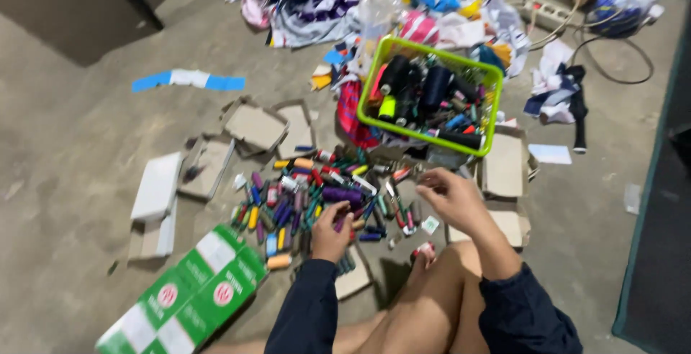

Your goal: The person sits on the floor and sorts a large pile of colorful thread spools. They pick up individual spools, rotate them in their hands, and place them into a cardboard box or a green plastic basket. The person also moves the basket and other items on the floor to organize the workspace.

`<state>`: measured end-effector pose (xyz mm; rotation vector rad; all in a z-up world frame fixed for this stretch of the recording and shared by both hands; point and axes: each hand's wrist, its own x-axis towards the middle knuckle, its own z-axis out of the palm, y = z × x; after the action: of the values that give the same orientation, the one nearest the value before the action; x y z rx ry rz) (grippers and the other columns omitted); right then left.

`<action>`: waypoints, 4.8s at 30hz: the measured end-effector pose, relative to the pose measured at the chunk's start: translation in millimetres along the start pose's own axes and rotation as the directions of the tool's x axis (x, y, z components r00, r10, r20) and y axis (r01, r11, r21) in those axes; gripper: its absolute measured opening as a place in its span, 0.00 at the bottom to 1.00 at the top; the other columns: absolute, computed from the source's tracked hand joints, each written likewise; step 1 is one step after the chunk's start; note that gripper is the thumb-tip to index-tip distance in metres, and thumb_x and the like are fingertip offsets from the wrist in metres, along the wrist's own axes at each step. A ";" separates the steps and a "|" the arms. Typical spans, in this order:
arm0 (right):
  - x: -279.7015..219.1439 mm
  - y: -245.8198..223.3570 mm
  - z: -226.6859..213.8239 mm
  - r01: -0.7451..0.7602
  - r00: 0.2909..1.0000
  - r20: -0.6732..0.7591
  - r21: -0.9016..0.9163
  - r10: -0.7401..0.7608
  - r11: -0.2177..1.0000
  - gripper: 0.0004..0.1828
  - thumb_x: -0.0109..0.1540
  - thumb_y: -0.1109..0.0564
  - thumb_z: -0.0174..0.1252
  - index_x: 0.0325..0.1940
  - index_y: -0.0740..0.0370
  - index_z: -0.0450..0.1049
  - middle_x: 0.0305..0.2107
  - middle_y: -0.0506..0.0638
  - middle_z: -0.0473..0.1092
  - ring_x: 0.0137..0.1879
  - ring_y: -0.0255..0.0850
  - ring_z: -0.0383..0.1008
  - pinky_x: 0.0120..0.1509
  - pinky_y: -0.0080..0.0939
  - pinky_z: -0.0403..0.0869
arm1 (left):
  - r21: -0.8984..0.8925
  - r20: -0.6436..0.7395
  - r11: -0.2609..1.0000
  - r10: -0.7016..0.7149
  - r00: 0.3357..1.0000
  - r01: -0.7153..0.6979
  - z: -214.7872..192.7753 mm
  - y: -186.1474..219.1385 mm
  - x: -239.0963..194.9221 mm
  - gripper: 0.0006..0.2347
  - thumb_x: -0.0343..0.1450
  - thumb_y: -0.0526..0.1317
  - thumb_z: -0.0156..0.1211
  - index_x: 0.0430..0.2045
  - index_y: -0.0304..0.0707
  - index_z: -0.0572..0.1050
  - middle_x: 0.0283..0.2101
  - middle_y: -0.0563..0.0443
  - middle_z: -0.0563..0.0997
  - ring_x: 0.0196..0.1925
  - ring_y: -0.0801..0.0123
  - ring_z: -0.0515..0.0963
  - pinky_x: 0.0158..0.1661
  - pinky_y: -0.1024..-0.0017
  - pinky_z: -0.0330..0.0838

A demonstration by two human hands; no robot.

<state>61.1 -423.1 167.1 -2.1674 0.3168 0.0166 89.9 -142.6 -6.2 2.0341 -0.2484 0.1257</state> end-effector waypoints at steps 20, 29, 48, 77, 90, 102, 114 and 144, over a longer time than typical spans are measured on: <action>152.3 212.4 -36.1 -0.138 0.740 -0.658 0.058 0.142 0.989 0.18 0.62 0.54 0.66 0.56 0.55 0.80 0.43 0.57 0.77 0.44 0.54 0.81 0.49 0.51 0.78 | 0.511 0.491 0.682 0.268 0.829 -0.523 178.6 86.4 157.5 0.21 0.71 0.37 0.59 0.62 0.42 0.71 0.59 0.42 0.77 0.69 0.49 0.67 0.71 0.38 0.42; 208.5 231.7 -15.6 -0.264 0.800 -0.600 -0.390 -0.026 0.882 0.11 0.62 0.41 0.67 0.44 0.42 0.85 0.32 0.46 0.76 0.40 0.50 0.81 0.45 0.52 0.80 | 0.475 0.510 0.725 0.236 0.828 -0.499 165.9 92.9 149.5 0.22 0.71 0.32 0.55 0.63 0.40 0.70 0.63 0.42 0.74 0.72 0.48 0.64 0.72 0.38 0.40; 129.8 89.4 -18.1 0.245 0.902 -0.242 -0.393 -0.357 0.886 0.09 0.72 0.50 0.71 0.48 0.58 0.85 0.34 0.48 0.78 0.39 0.39 0.76 0.48 0.43 0.71 | 0.176 -0.093 0.972 -0.141 0.986 0.156 -117.6 19.4 -64.4 0.16 0.77 0.53 0.48 0.47 0.46 0.79 0.48 0.48 0.83 0.48 0.53 0.80 0.47 0.61 0.70; -80.1 85.5 262.8 -0.142 0.858 0.490 -0.064 0.156 0.988 0.10 0.62 0.52 0.62 0.42 0.60 0.82 0.25 0.47 0.81 0.22 0.40 0.79 0.35 0.37 0.76 | 0.162 0.080 0.755 -0.652 0.754 0.635 -100.1 -74.7 -138.2 0.07 0.72 0.44 0.59 0.39 0.57 0.83 0.37 0.57 0.87 0.50 0.56 0.84 0.53 0.57 0.77; -67.5 93.6 241.7 -0.170 0.968 0.146 -0.220 0.205 0.961 0.12 0.62 0.47 0.65 0.42 0.54 0.85 0.30 0.48 0.80 0.43 0.52 0.82 0.51 0.47 0.77 | 0.166 0.109 0.763 -0.644 0.757 0.625 -103.4 -71.8 -135.4 0.08 0.72 0.44 0.60 0.42 0.53 0.83 0.40 0.51 0.87 0.51 0.52 0.83 0.53 0.55 0.77; -34.5 65.0 106.0 -0.068 0.995 -0.033 0.460 0.094 0.885 0.10 0.65 0.56 0.62 0.45 0.65 0.79 0.20 0.52 0.69 0.21 0.35 0.66 0.28 0.33 0.68 | 0.150 0.133 0.741 -0.672 0.729 0.655 -96.1 -99.6 -139.4 0.10 0.73 0.45 0.59 0.46 0.52 0.82 0.46 0.46 0.86 0.53 0.58 0.84 0.54 0.60 0.78; 120.3 153.1 -19.4 -0.069 0.872 -0.306 0.696 0.382 0.715 0.14 0.70 0.45 0.60 0.46 0.57 0.70 0.30 0.55 0.77 0.20 0.28 0.64 0.22 0.30 0.67 | 0.289 -0.015 0.768 -0.593 0.805 0.572 -88.7 -50.8 -120.1 0.10 0.69 0.43 0.61 0.42 0.54 0.84 0.28 0.59 0.84 0.33 0.70 0.83 0.41 0.70 0.74; 140.7 197.5 -12.0 -0.069 0.784 -0.447 0.628 0.431 0.775 0.07 0.64 0.54 0.67 0.38 0.58 0.79 0.22 0.47 0.67 0.24 0.36 0.68 0.27 0.37 0.74 | 0.000 0.206 0.992 -0.120 0.971 0.123 163.6 80.9 158.5 0.11 0.72 0.37 0.61 0.47 0.43 0.80 0.48 0.47 0.80 0.42 0.58 0.85 0.42 0.68 0.85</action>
<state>150.0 -571.9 -2.9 -1.4404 0.8587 -0.5271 222.5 -342.9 20.0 2.0452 -0.2524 -0.1638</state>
